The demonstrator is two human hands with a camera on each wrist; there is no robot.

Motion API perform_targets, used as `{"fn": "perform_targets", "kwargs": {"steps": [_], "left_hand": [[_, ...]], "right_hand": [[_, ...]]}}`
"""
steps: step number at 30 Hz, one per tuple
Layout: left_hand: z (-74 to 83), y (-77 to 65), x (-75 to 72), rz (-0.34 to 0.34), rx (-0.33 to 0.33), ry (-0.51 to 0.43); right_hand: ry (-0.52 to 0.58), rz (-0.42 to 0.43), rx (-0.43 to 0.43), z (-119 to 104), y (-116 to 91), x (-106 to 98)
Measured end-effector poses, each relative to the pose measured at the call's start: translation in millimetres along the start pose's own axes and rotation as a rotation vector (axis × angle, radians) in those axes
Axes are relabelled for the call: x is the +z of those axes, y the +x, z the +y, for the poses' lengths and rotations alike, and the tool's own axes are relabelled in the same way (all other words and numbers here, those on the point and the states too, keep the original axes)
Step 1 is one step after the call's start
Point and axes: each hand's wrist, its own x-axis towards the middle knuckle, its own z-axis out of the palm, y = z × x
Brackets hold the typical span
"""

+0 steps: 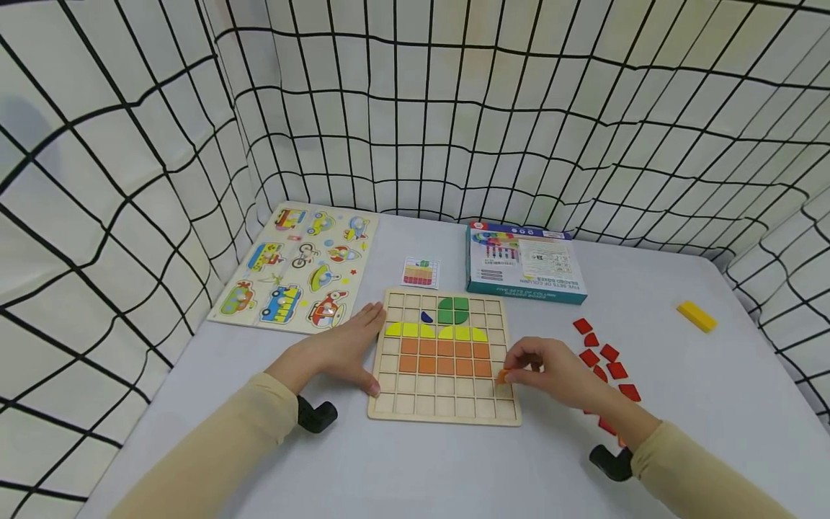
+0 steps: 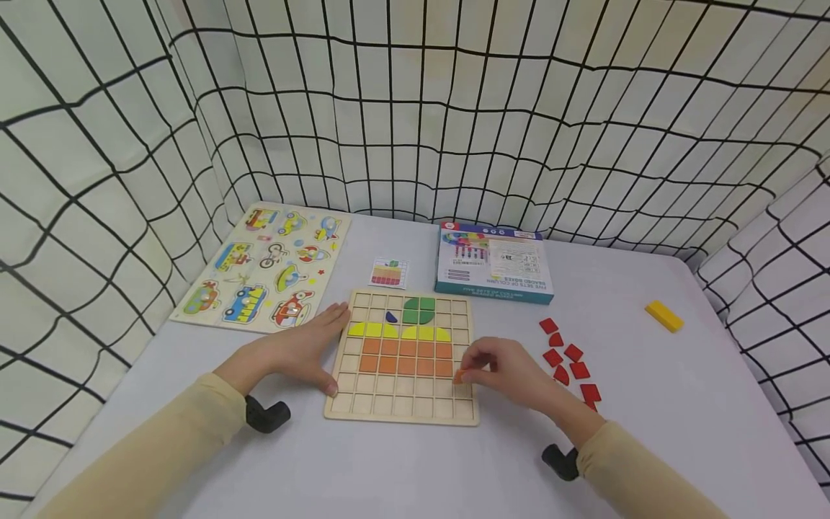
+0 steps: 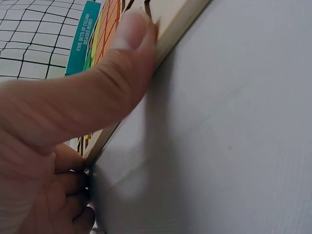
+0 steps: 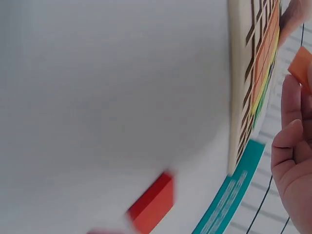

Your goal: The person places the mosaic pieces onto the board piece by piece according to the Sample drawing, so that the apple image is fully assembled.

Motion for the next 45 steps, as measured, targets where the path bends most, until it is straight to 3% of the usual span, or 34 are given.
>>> {"fn": "perform_targets", "kwargs": {"steps": [7,15,22,29,45], "left_hand": [[-3.5,-0.7,2.7,0.009,-0.002,-0.018],[-1.6,-2.4,1.0,0.013,0.022,0.002],[2.4,-1.1,-0.9,-0.012,0.014,0.004],[1.4,-2.0,-1.3,-0.015,0.003,-0.017],[-4.0,-1.8,3.6,0.027,0.049,-0.014]], "right_hand": [[0.040,-0.062,-0.029,-33,44,25],[0.047,-0.025,0.029,-64,94,49],[0.035,-0.064,0.062,-85,126,64],[-0.008,-0.100,0.067,-97,139,74],[-0.170,-0.094,0.037,-108,143,83]]}}
